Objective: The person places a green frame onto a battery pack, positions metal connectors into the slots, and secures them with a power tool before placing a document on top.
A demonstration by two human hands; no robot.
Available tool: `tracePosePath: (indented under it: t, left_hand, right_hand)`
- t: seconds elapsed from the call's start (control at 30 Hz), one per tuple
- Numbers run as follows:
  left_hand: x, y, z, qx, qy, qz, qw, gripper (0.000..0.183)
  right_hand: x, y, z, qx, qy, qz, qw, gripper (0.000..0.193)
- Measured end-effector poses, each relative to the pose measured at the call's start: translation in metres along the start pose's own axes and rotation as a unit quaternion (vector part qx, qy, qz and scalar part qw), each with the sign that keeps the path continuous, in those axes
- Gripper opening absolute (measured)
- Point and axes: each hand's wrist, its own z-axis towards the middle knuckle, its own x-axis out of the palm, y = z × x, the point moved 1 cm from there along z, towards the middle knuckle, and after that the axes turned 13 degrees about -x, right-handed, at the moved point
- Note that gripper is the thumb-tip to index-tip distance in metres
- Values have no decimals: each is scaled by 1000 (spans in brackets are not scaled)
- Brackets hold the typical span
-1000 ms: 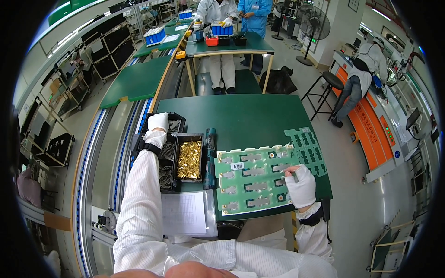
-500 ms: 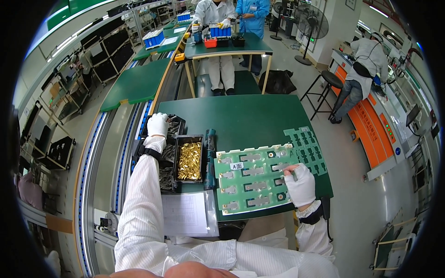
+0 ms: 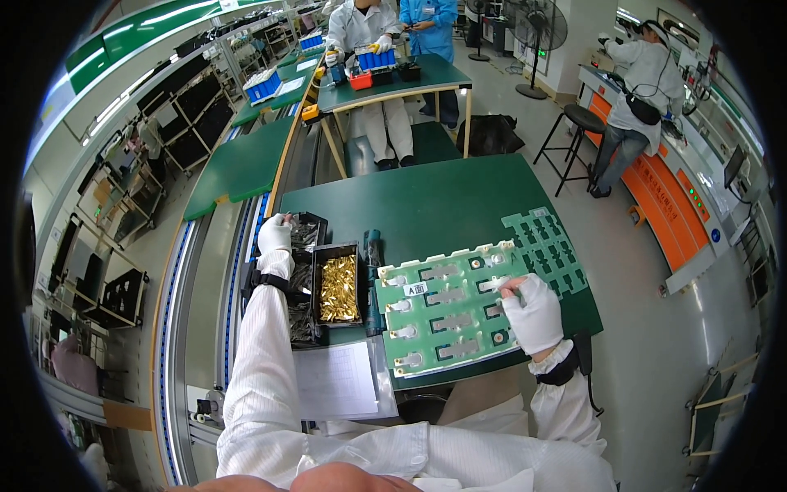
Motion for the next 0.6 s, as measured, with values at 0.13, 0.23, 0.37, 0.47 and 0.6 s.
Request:
tracePosePath:
  t: [0.13, 0.23, 0.37, 0.47, 0.6]
  left_hand:
    - [-8, -4, -6, -16, -37, -188, 981, 23]
    - [-20, -5, -12, -101, -55, -276, 954, 21]
    - [-39, -9, -28, -65, -97, -383, 916, 20]
    - [-62, -31, -56, -130, 6, -466, 875, 19]
    - [-102, -43, -104, -189, 144, -643, 728, 15]
  right_hand:
    - [-3, 0, -2, 10, -12, -12, 1000, 6]
    - [-2, -3, -3, 10, -10, -5, 1000, 6]
    - [-4, 2, -4, -9, -15, -5, 1000, 7]
    - [-7, -2, -8, -9, -21, 4, 1000, 9]
    - [-7, -10, -10, -20, -18, 25, 999, 12]
